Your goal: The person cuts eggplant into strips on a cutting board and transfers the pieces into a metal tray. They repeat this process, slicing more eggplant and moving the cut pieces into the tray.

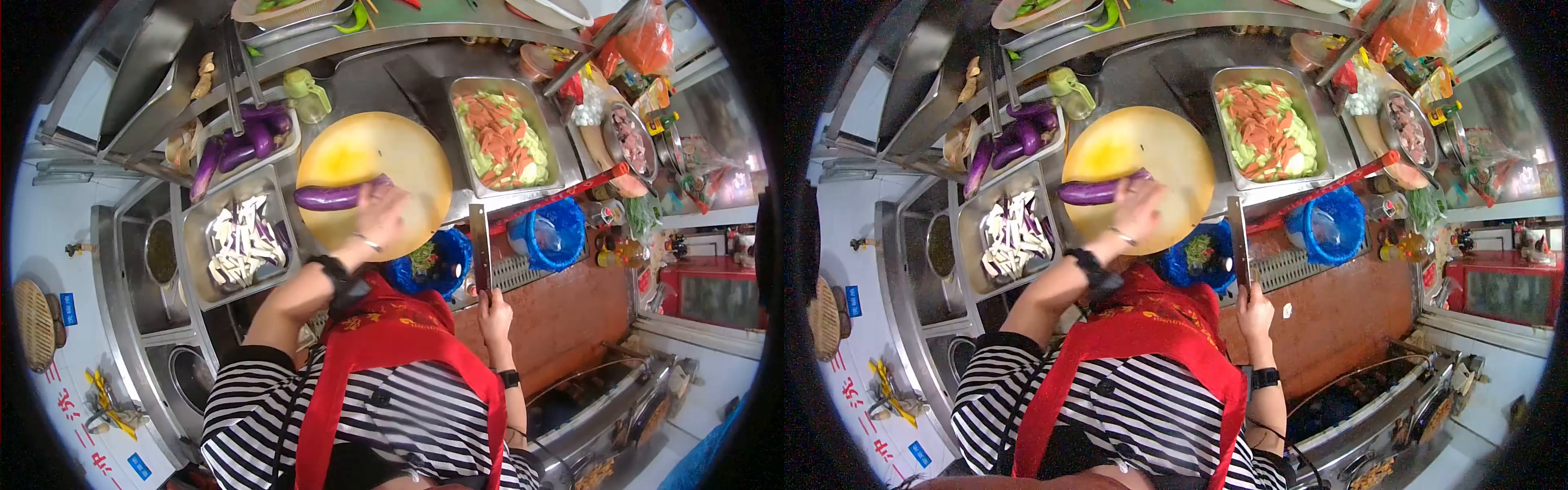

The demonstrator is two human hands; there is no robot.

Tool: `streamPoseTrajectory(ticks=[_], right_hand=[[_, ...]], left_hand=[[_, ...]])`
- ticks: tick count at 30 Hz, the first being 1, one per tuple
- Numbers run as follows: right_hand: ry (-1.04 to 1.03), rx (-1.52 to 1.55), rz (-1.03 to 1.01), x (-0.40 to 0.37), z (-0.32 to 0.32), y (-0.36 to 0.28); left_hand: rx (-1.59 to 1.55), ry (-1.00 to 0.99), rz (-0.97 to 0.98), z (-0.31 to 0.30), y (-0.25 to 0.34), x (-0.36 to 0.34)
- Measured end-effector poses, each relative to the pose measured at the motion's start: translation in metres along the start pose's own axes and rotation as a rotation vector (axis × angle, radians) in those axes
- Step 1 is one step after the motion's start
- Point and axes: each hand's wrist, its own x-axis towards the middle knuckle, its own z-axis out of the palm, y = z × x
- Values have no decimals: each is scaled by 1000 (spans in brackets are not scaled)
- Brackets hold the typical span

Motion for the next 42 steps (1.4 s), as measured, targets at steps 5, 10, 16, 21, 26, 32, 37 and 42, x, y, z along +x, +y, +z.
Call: streamPoseTrajectory(ticks=[5, 10, 16, 21, 26, 32, 37, 42], right_hand=[[-3, 109, -148, 17, 25, -1], [-123, 21, -255, 43, 22, -56], [-230, -30, -347, 65, 25, -93], [-275, -242, -387, 72, 23, -106], [-305, -393, -432, 100, 76, -110], [-418, -499, -379, 129, 75, -133], [-235, -362, -424, 142, 107, -131], [-242, -301, -410, 141, 98, -113]], left_hand=[[431, -396, -406, -58, -95, -28], [157, -434, -373, -53, -82, -32], [160, -323, -360, -45, -57, -39], [182, -257, -319, -40, -58, -43], [177, -272, -345, -35, -54, -43], [132, -278, -430, -32, -69, -36], [30, -296, -534, -26, -61, -33], [-425, -109, -672, -12, -50, -48]])
